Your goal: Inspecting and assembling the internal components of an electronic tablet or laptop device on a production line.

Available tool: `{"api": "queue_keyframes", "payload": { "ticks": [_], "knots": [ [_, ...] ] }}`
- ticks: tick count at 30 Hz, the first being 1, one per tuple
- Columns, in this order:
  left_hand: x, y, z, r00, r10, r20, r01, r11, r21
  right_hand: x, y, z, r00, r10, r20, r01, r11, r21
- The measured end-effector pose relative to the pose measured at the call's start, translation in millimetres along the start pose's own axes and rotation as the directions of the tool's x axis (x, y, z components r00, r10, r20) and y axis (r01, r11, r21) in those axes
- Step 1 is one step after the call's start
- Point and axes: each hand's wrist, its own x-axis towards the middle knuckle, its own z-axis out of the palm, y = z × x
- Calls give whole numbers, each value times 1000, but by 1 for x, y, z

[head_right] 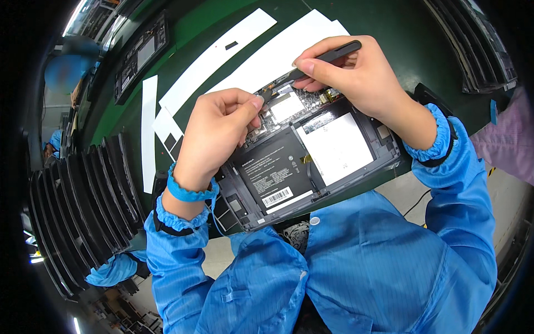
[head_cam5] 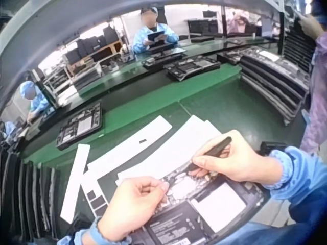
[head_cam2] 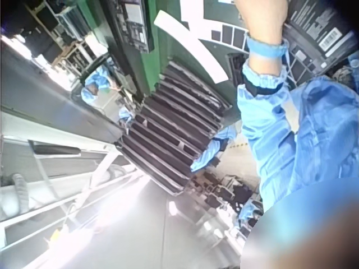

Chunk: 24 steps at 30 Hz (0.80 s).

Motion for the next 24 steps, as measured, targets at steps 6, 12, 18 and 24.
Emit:
{"api": "queue_keyframes", "payload": {
  "ticks": [6,12,18,24],
  "knots": [
    [6,9,1,997,-35,-68,46,985,167,-4,2,4,998,-64,-7,63,995,-80],
    [12,13,2,994,-59,-89,79,966,247,-3,2,9,998,-50,-25,48,997,-56],
    [16,16,2,992,-96,-77,115,950,291,-4,4,11,998,-61,-33,59,996,-69],
    [21,17,1,989,-126,-82,146,941,305,-3,4,8,997,-77,10,78,986,-145]
  ]
}}
